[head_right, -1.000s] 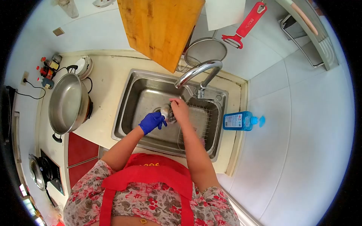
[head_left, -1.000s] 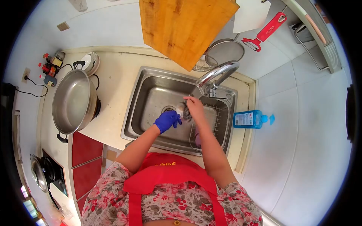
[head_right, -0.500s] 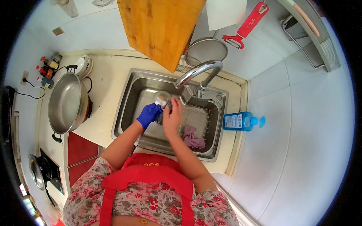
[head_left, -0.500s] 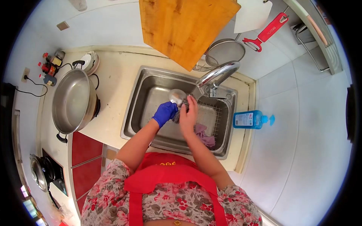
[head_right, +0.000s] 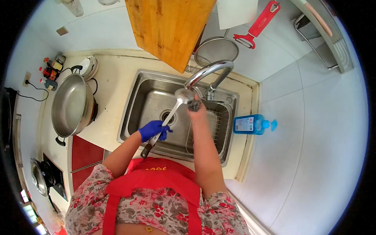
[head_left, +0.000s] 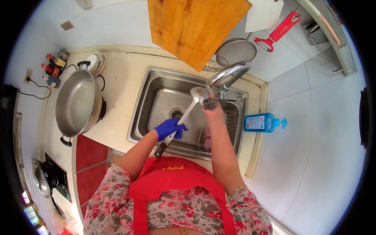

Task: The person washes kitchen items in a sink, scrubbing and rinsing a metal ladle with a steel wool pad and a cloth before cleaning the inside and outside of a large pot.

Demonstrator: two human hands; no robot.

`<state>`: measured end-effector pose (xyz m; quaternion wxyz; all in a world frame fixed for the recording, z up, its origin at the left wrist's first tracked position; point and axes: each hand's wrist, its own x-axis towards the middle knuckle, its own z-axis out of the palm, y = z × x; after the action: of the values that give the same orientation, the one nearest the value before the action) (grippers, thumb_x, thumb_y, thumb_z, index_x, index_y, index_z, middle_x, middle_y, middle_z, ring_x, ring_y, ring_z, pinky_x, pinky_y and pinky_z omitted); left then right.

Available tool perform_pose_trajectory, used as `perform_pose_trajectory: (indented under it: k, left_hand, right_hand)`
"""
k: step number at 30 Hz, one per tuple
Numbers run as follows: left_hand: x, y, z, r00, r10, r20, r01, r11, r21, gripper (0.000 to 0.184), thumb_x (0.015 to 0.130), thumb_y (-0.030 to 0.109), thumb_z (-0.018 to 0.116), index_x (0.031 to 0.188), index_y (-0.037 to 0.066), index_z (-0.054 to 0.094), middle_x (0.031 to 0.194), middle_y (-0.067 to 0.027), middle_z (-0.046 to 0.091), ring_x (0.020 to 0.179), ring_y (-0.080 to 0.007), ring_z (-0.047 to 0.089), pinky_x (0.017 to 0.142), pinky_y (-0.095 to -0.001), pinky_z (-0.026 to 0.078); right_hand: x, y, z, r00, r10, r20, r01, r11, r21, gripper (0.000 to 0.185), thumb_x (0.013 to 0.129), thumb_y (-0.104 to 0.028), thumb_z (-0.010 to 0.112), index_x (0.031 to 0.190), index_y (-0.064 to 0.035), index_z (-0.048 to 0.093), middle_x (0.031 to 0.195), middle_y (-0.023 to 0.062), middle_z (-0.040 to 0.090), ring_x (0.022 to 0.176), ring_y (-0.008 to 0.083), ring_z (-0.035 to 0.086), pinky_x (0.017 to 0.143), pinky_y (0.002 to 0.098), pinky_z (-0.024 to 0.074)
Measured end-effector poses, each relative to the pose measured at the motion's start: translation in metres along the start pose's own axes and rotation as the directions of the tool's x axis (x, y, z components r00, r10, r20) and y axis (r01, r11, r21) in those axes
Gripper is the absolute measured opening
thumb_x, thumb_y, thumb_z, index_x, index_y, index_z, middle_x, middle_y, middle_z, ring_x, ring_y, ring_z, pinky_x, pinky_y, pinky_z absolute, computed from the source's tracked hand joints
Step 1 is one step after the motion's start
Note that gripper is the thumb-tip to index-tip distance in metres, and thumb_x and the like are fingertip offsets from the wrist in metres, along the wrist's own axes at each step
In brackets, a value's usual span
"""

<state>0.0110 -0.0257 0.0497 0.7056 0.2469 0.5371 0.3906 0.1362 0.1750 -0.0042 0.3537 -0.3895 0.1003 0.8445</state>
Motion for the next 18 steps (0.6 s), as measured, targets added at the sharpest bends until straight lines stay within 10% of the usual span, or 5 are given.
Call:
perform_pose_trajectory:
  k: [6, 9, 12, 14, 18]
  left_hand:
    - [-0.007, -0.015, -0.002, 0.978, 0.039, -0.207, -0.039, 0.999, 0.003, 0.015, 0.088, 0.017, 0.048, 0.083, 0.004, 0.051, 0.063, -0.0050, 0.054, 0.046, -0.0112, 0.047, 0.043, -0.0253, 0.041]
    - [0.006, -0.020, -0.001, 0.950, 0.055, -0.308, -0.023, 0.994, 0.105, 0.016, 0.088, 0.018, 0.046, 0.082, 0.003, 0.051, 0.062, -0.0060, 0.054, 0.044, -0.0127, 0.047, 0.041, -0.0269, 0.041]
    - [0.019, -0.031, -0.002, 0.910, 0.158, -0.383, -0.029, 0.947, 0.321, 0.017, 0.086, 0.018, 0.047, 0.080, 0.003, 0.052, 0.058, -0.0074, 0.053, 0.043, -0.0140, 0.048, 0.041, -0.0279, 0.040]
    - [0.027, -0.037, 0.003, 0.817, 0.423, -0.391, -0.180, 0.833, 0.523, 0.018, 0.085, 0.019, 0.048, 0.078, 0.004, 0.054, 0.055, -0.0085, 0.053, 0.042, -0.0143, 0.048, 0.041, -0.0292, 0.040]
    - [0.011, -0.026, 0.026, 0.853, 0.236, -0.466, -0.014, 0.902, 0.431, 0.019, 0.086, 0.021, 0.047, 0.079, 0.005, 0.055, 0.054, -0.0075, 0.052, 0.040, -0.0145, 0.046, 0.039, -0.0292, 0.039]
  right_hand:
    - [-0.048, 0.043, 0.023, 0.986, -0.158, 0.058, 0.167, 0.969, -0.185, 0.026, 0.084, -0.022, 0.057, 0.103, -0.0054, 0.053, 0.096, 0.0106, 0.058, 0.084, 0.0229, 0.057, 0.071, 0.0322, 0.0498]
    - [-0.056, 0.092, -0.008, 0.869, -0.258, 0.421, 0.493, 0.405, -0.770, 0.032, 0.080, -0.022, 0.062, 0.103, -0.0019, 0.052, 0.097, 0.0104, 0.057, 0.082, 0.0206, 0.057, 0.073, 0.0329, 0.0479]
    - [-0.057, 0.119, -0.018, 0.858, -0.329, 0.395, 0.501, 0.366, -0.784, 0.033, 0.077, -0.018, 0.063, 0.101, 0.0021, 0.051, 0.093, 0.0113, 0.057, 0.084, 0.0175, 0.056, 0.072, 0.0301, 0.0471]
    - [-0.048, 0.124, -0.019, 0.751, -0.508, 0.421, 0.528, 0.081, -0.845, 0.030, 0.078, -0.016, 0.060, 0.098, 0.0046, 0.052, 0.087, 0.0116, 0.058, 0.075, 0.0167, 0.058, 0.062, 0.0266, 0.0475]
    - [-0.053, 0.084, 0.025, 0.852, -0.428, 0.302, 0.474, 0.384, -0.792, 0.026, 0.081, -0.017, 0.054, 0.096, 0.0043, 0.053, 0.082, 0.0113, 0.059, 0.065, 0.0178, 0.058, 0.053, 0.0276, 0.0467]
